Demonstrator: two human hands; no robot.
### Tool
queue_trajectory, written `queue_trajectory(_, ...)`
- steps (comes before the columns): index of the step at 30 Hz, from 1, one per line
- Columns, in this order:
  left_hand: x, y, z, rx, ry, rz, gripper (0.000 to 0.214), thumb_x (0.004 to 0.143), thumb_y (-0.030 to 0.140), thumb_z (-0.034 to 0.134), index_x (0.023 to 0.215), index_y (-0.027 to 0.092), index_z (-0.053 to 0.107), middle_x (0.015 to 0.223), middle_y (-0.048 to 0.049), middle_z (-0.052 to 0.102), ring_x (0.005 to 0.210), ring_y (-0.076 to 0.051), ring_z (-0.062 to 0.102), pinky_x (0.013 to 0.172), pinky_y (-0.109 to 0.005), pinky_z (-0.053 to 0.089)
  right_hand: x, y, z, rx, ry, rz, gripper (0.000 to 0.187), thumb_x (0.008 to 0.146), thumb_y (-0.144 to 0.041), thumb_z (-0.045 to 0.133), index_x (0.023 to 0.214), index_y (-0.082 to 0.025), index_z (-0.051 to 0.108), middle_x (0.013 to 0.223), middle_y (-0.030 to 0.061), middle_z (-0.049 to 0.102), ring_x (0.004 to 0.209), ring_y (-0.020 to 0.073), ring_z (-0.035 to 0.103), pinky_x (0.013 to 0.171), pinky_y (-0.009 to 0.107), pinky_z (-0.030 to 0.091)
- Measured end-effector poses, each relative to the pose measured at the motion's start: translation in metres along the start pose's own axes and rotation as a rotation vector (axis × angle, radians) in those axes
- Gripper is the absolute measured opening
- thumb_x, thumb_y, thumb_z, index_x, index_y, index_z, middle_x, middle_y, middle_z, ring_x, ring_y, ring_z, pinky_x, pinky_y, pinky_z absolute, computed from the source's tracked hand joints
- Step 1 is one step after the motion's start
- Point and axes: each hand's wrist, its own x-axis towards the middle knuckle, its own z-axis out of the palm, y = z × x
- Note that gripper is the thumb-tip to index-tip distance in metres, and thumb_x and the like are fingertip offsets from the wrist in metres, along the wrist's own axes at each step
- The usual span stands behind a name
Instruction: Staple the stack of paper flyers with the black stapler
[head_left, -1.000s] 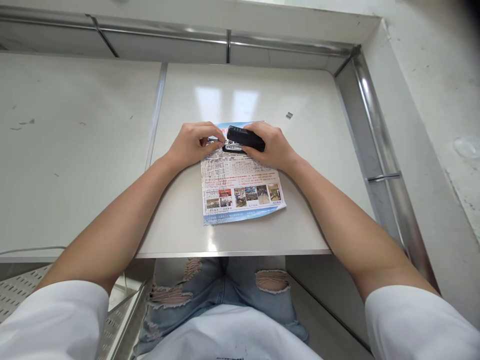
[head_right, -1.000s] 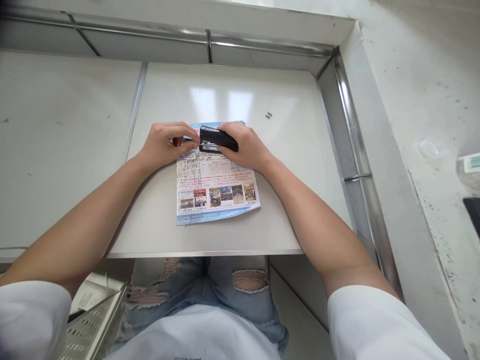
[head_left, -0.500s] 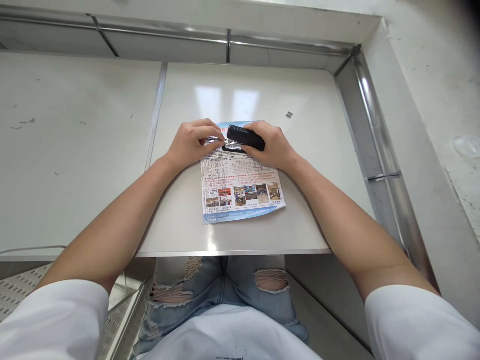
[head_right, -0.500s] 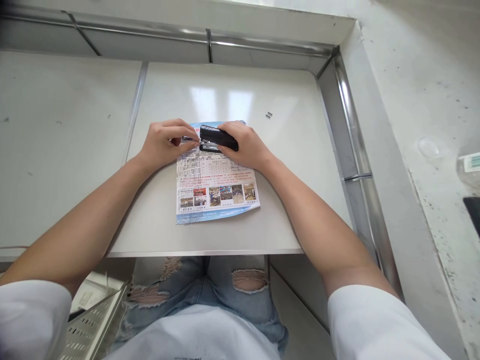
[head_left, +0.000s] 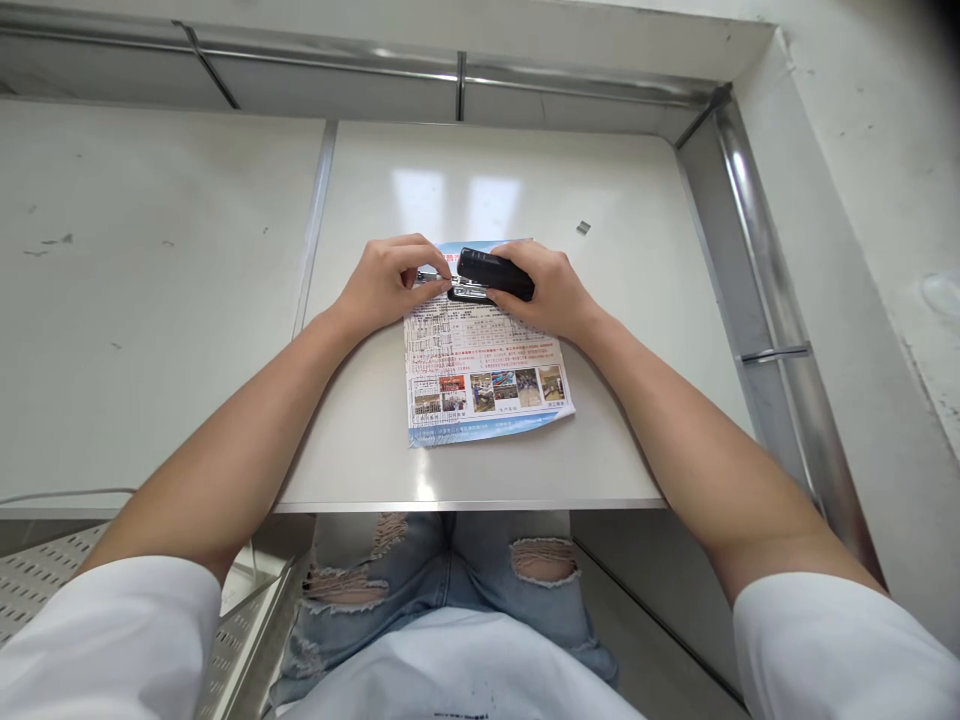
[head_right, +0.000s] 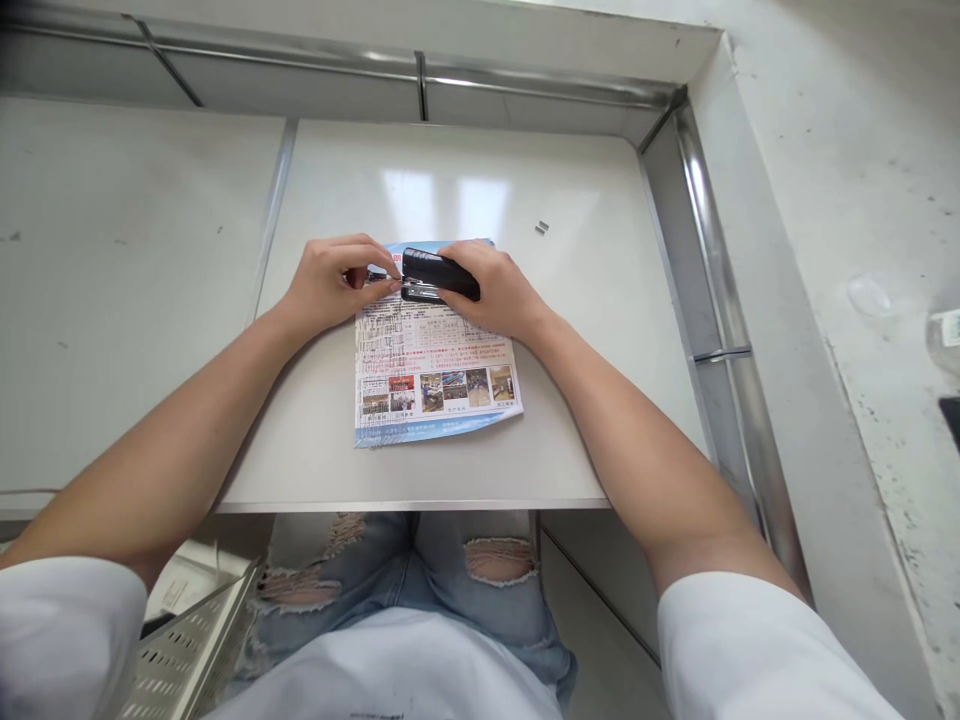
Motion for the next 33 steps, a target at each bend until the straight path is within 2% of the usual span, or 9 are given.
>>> queue_trajectory(7,0.0004,0.0019,-0.0007,0.011,-0.009,-0.006,0.005,0.089,0.027,0.081,0.089,0.023,0.082,0.099,-0.0038,0.081,0.055,-0.009,0.049,0.059,-0.031,0.045,-0.0001,0.0002,-0.0009,-0.019,-0.002,-0.011,0.049,0.100,-0.057,0.068,0.139,-0.028,0.067,0.125,0.0118,0.079,0.116,0.0384,0.072,0.103,0.064,0.059)
queue_trajectory(14,0.0010,0.0033,-0.0021,-0.011,0.019,-0.027,0.005,0.088,0.029,0.083,0.090,0.024,0.083,0.093,-0.0029,0.079,0.055,-0.010,0.052,0.058,-0.030,0.043,-0.0007,0.0017,0.0000,-0.008,-0.006,-0.005,0.050,0.100,-0.057,0.067,0.142,-0.029,0.067,0.130,0.0121,0.078,0.120,0.0398,0.071,0.110,0.065,0.055)
queue_trajectory(19,0.0016,0.0029,-0.0026,-0.026,0.015,-0.017,0.006,0.087,0.029,0.083,0.089,0.024,0.083,0.084,-0.0017,0.077,0.052,-0.009,0.047,0.056,-0.031,0.041,-0.0015,0.0030,0.0010,-0.009,-0.016,0.004,0.055,0.099,-0.058,0.068,0.146,-0.029,0.065,0.132,0.0121,0.078,0.125,0.0417,0.069,0.114,0.068,0.051)
queue_trajectory(27,0.0006,0.0021,-0.0025,-0.020,0.000,-0.017,0.006,0.088,0.030,0.082,0.089,0.025,0.083,0.091,-0.0032,0.080,0.057,-0.011,0.055,0.058,-0.030,0.042,-0.0010,0.0041,0.0010,-0.009,-0.019,0.001,0.054,0.100,-0.059,0.067,0.145,-0.029,0.065,0.132,0.0120,0.078,0.123,0.0410,0.069,0.114,0.067,0.050)
queue_trajectory(33,0.0012,0.0023,-0.0028,-0.022,-0.006,-0.017,0.007,0.087,0.031,0.081,0.088,0.024,0.083,0.094,-0.0039,0.081,0.057,-0.010,0.053,0.057,-0.029,0.041,-0.0006,0.0030,0.0010,-0.016,-0.011,-0.011,0.052,0.100,-0.059,0.065,0.143,-0.029,0.066,0.129,0.0114,0.079,0.120,0.0401,0.070,0.111,0.066,0.053)
